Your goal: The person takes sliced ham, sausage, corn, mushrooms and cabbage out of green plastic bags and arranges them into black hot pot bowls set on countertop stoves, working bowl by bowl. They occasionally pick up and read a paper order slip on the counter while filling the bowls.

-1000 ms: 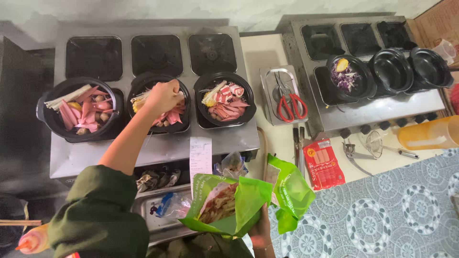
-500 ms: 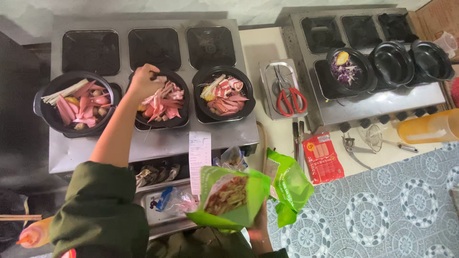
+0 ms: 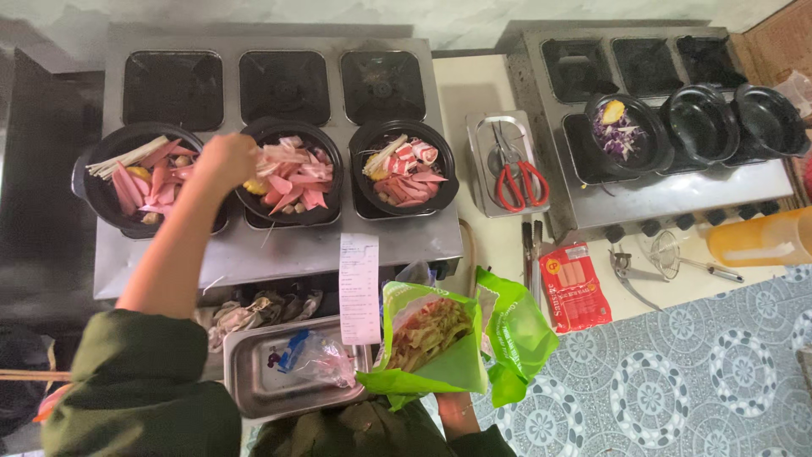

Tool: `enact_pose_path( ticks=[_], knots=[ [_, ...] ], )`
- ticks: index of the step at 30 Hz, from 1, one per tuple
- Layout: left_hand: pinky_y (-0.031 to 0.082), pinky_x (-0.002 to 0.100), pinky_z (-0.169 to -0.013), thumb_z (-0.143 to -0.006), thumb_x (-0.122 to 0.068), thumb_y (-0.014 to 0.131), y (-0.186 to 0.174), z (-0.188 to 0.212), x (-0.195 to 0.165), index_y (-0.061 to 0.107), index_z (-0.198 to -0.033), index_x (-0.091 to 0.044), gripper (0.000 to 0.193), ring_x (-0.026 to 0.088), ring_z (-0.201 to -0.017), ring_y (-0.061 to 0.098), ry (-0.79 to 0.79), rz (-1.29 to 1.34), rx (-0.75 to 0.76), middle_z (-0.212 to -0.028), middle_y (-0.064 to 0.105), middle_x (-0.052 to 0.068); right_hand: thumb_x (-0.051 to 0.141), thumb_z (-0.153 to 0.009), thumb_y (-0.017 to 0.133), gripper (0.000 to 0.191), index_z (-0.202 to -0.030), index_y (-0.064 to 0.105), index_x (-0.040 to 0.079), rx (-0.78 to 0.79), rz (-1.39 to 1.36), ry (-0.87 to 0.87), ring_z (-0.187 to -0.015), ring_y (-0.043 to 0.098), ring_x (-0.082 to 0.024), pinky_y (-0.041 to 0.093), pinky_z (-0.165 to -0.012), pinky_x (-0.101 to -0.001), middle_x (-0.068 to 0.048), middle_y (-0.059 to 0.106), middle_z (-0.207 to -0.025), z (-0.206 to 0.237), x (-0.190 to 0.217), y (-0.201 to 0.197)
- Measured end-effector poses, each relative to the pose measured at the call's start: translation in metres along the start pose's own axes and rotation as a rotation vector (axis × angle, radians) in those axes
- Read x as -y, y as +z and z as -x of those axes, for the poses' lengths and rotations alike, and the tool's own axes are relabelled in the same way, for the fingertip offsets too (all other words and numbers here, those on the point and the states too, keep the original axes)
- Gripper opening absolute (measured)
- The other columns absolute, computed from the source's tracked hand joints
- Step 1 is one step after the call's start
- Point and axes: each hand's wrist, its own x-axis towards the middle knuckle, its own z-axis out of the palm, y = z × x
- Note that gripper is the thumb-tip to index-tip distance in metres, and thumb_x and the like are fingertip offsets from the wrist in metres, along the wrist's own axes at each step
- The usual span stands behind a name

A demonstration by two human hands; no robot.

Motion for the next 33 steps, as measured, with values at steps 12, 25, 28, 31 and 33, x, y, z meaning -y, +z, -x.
enact_pose_path(
  ticks=[12,25,28,31,33],
  knots=[
    [0.060,0.036,-0.072,-0.075,-0.023,0.079,0.012,-0.027,-0.091,0.082,-0.092,-0.019,0.018,0.025,-0.096,0.076,-0.037,-0.475,-0.076,-0.098,0.079,0.004,0.047,-0.102,0.050,0.060,-0.149,0.046,0.011,-0.012,-0.013,-0.025,-0.129,0.054,-0.035,0.044,-0.108,-0.0543,-0.014,0.053,-0.147,-0.007,0.004,-0.013],
    [0.059,0.050,-0.074,-0.063,-0.036,0.079,0.061,-0.033,-0.122,0.081,-0.096,-0.015,0.039,0.032,-0.093,0.075,0.206,-0.427,-0.180,-0.102,0.077,0.012,0.045,-0.103,0.049,0.057,-0.148,0.048,0.011,-0.168,-0.091,-0.165,-0.129,0.053,-0.036,0.043,-0.108,-0.0553,-0.014,0.053,-0.147,-0.042,0.029,-0.036],
    [0.059,0.049,-0.081,-0.084,-0.028,0.071,0.038,-0.030,-0.103,0.081,-0.098,-0.012,0.024,0.041,-0.093,0.073,0.044,0.054,0.013,-0.099,0.075,0.019,0.047,-0.102,0.050,0.057,-0.147,0.049,0.013,-0.326,-0.093,-0.216,-0.129,0.053,-0.035,0.043,-0.108,-0.0556,-0.012,0.055,-0.146,-0.050,0.041,-0.022],
    [0.057,0.051,-0.083,-0.093,-0.032,0.065,0.019,-0.016,-0.085,0.080,-0.104,-0.016,0.024,0.043,-0.092,0.072,-0.043,0.142,-0.083,-0.098,0.074,0.020,0.050,-0.100,0.049,0.056,-0.146,0.050,0.018,-0.441,0.003,-0.310,-0.132,0.052,-0.031,0.043,-0.111,-0.0558,-0.006,0.055,-0.148,-0.048,0.046,-0.011],
    [0.057,0.052,-0.080,-0.096,-0.032,0.065,0.014,-0.007,-0.077,0.078,-0.099,-0.010,0.026,0.043,-0.091,0.072,0.021,0.076,-0.205,-0.099,0.074,0.020,0.048,-0.098,0.050,0.054,-0.145,0.051,0.021,-0.448,0.080,-0.337,-0.133,0.053,-0.031,0.043,-0.111,-0.0575,-0.005,0.055,-0.147,-0.052,0.047,-0.008]
  ],
)
